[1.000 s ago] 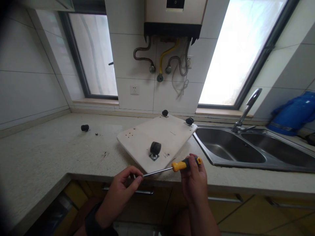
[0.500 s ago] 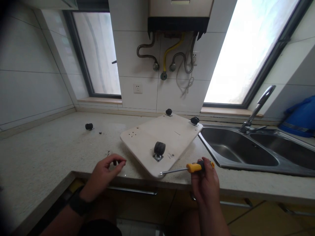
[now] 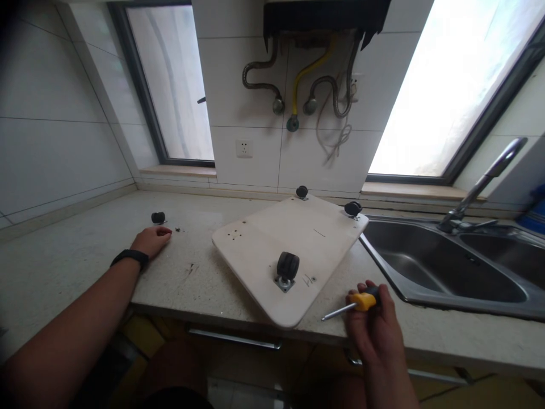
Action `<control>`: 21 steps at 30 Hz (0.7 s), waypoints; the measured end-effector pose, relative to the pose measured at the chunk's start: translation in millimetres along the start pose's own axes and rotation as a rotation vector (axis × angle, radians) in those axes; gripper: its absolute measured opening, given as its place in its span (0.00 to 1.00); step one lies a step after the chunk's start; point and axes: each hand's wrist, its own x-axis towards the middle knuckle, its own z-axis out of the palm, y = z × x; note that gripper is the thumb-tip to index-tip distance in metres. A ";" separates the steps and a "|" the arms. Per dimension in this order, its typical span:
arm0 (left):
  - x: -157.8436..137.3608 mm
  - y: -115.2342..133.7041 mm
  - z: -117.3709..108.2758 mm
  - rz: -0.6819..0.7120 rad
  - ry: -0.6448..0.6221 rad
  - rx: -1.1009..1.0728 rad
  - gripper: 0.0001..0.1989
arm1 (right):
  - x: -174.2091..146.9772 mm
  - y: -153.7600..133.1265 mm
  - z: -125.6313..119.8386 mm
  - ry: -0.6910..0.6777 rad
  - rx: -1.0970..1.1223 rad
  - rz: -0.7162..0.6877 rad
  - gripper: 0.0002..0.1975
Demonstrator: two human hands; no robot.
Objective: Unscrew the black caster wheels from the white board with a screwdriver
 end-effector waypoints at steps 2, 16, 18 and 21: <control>11.5 -6.5 6.8 -0.011 -0.002 0.033 0.16 | -0.4 -0.1 -1.1 -0.030 -0.028 -0.003 0.22; 42.0 -25.1 24.8 0.017 -0.006 0.036 0.17 | -5.1 3.8 7.6 0.014 -0.074 -0.004 0.19; 41.6 -25.1 25.4 0.018 -0.006 0.022 0.17 | -6.8 4.0 11.0 0.017 -0.074 -0.007 0.19; 39.7 -23.6 25.8 0.006 0.002 -0.011 0.17 | -7.8 4.3 14.0 0.024 -0.066 -0.002 0.19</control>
